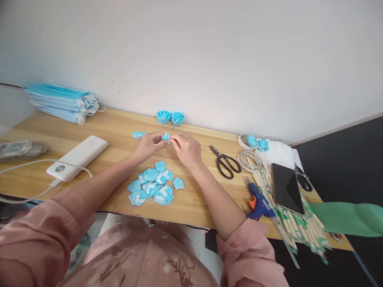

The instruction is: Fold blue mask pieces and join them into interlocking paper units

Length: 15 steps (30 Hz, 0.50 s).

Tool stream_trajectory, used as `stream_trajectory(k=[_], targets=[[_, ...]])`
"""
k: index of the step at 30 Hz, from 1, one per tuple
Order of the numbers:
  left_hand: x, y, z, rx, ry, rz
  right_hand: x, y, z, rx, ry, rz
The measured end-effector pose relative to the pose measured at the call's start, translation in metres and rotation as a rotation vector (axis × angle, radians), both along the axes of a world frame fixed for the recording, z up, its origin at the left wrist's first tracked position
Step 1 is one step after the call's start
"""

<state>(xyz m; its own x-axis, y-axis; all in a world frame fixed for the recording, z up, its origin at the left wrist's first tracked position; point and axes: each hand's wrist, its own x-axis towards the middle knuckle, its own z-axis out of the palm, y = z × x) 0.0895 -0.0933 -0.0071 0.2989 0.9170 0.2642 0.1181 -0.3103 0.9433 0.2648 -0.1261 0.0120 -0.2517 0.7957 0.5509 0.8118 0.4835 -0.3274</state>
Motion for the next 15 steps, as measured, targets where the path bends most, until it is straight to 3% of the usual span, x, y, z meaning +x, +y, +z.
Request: stream_trajectory(k=[10, 15], targets=[[-0.0004, -0.0008, 0.0019, -0.023, -0.018, -0.028, -0.0016, -0.0008, 0.0016, 0.004, 0.018, -0.024], [-0.0022, -0.0022, 0.0067, -0.096, -0.088, -0.073, 0.0000, 0.0042, 0.0047, -0.068, 0.226, -0.044]])
